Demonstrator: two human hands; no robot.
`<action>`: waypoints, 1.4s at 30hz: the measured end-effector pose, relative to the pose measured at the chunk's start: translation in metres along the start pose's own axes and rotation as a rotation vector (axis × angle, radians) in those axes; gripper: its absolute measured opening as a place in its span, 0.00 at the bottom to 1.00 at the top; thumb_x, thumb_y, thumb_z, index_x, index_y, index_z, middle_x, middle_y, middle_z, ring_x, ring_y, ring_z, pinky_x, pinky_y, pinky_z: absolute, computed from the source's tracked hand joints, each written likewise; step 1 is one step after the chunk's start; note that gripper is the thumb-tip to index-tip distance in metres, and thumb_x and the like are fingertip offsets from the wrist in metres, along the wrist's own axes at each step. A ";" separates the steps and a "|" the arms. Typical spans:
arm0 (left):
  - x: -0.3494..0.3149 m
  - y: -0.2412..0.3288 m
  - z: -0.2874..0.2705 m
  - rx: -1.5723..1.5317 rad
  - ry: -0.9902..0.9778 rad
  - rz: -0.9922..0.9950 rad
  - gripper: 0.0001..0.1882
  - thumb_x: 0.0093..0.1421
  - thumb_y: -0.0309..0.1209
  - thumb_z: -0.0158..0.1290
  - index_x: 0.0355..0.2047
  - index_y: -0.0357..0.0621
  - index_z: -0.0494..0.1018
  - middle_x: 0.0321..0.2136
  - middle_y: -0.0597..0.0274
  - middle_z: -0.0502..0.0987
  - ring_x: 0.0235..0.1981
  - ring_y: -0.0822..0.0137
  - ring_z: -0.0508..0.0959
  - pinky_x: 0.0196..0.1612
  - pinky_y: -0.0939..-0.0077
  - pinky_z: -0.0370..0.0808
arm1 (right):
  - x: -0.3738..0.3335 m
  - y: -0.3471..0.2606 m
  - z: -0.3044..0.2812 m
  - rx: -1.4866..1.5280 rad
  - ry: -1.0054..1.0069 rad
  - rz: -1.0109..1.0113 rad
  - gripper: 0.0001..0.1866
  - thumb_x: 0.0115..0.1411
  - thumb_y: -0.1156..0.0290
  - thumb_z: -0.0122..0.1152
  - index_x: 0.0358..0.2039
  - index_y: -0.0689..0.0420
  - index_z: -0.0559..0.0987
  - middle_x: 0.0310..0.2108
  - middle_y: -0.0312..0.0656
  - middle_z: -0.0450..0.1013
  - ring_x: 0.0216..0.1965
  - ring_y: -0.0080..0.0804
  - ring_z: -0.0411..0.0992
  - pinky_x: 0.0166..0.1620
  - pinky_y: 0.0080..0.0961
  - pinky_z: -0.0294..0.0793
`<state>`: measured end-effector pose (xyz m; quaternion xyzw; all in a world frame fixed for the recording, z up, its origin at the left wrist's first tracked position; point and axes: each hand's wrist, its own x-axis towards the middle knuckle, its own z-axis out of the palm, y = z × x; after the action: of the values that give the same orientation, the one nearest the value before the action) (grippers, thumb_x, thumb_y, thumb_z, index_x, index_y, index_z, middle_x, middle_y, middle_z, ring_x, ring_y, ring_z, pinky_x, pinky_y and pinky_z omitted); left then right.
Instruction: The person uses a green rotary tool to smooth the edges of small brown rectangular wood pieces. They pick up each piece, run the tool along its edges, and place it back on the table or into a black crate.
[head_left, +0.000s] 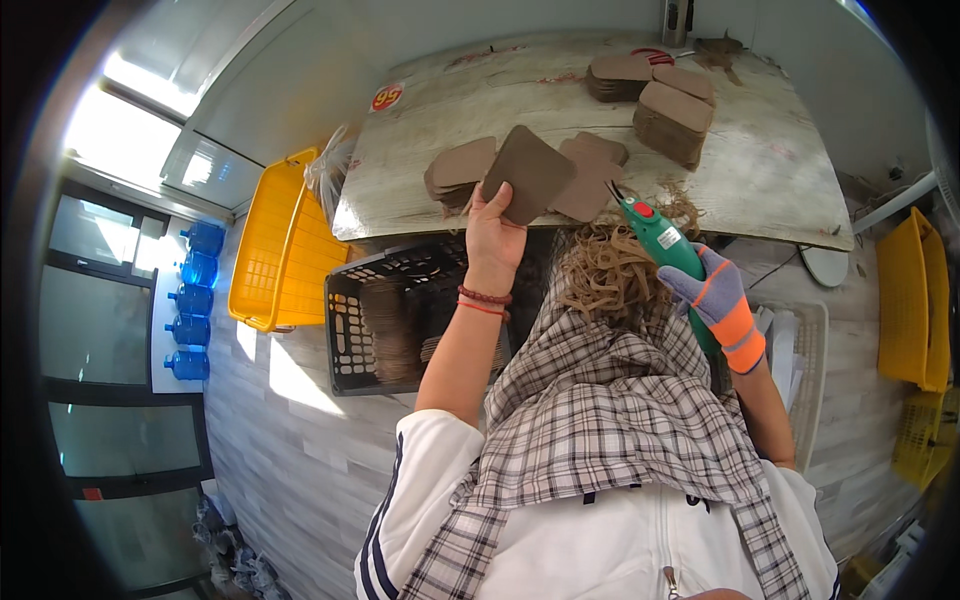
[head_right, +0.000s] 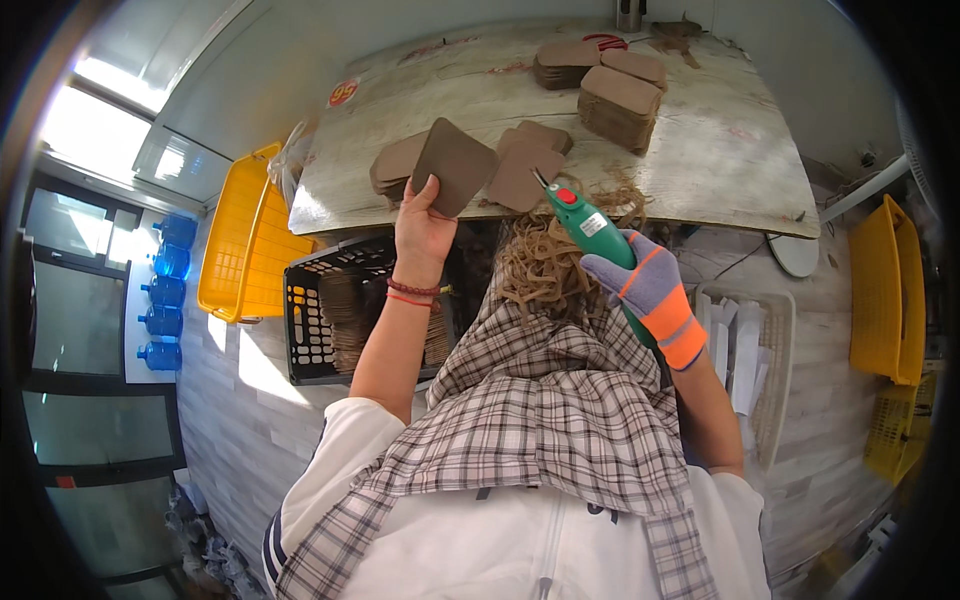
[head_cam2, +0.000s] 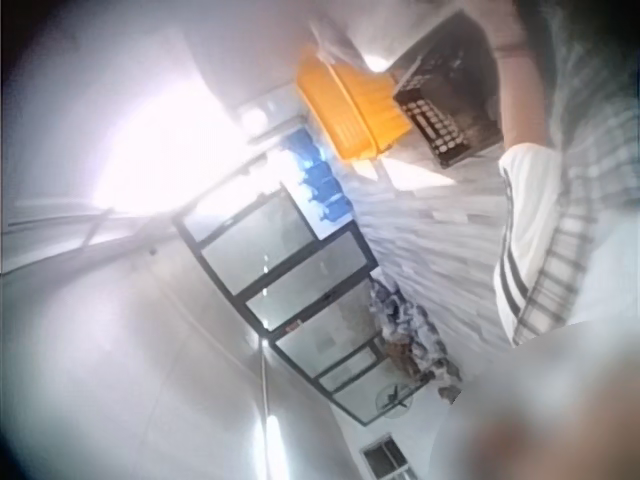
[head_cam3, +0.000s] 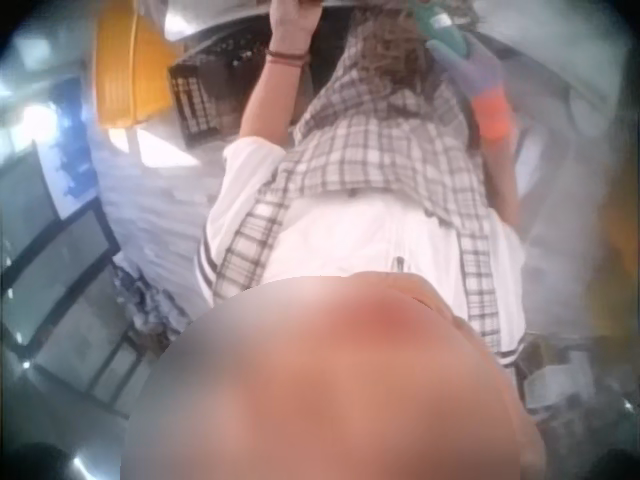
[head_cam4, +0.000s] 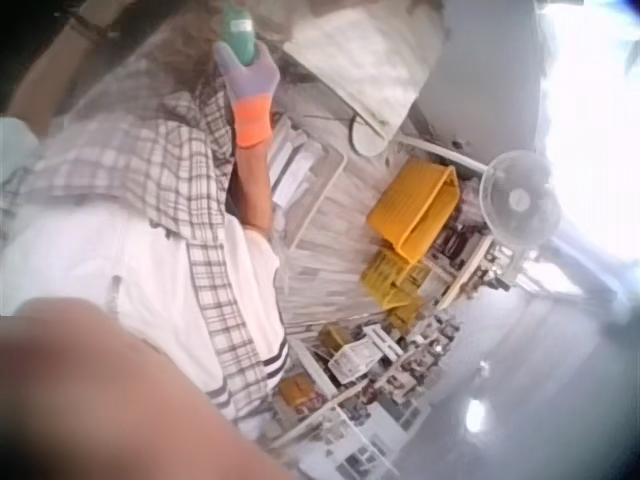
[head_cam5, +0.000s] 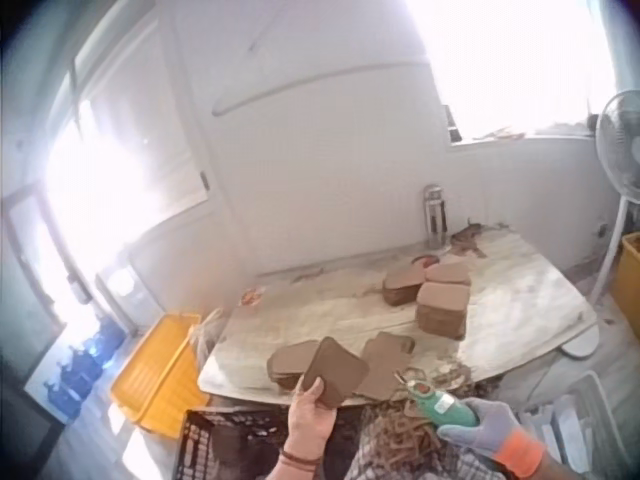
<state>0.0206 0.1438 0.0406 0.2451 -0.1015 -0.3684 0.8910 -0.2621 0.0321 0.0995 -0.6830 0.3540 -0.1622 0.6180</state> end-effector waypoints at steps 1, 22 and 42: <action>-0.006 -0.006 0.014 -0.106 0.061 -0.049 0.11 0.58 0.17 0.51 0.40 0.43 0.70 0.42 0.56 0.76 0.44 0.61 0.76 0.47 0.64 0.77 | 0.001 -0.003 0.002 -0.019 0.014 -0.024 0.23 0.53 0.65 0.67 0.43 0.65 0.71 0.22 0.35 0.71 0.17 0.18 0.68 0.22 0.16 0.69; 0.108 0.073 -0.039 2.165 0.351 1.015 0.18 0.54 0.28 0.56 0.46 0.39 0.72 0.49 0.45 0.71 0.53 0.52 0.67 0.56 0.59 0.62 | -0.012 0.032 -0.033 0.051 0.187 0.072 0.21 0.52 0.65 0.68 0.41 0.64 0.72 0.20 0.35 0.70 0.16 0.16 0.67 0.19 0.16 0.68; 0.035 -0.086 -0.004 1.722 0.180 0.093 0.25 0.49 0.32 0.64 0.43 0.33 0.66 0.41 0.48 0.71 0.41 0.54 0.73 0.42 0.63 0.71 | -0.004 0.060 -0.030 -0.014 0.212 0.052 0.26 0.50 0.59 0.69 0.43 0.64 0.73 0.22 0.36 0.72 0.17 0.17 0.68 0.20 0.17 0.67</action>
<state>-0.0056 0.0684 -0.0069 0.8582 -0.2842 -0.1059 0.4142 -0.3014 0.0136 0.0479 -0.6569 0.4360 -0.2149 0.5763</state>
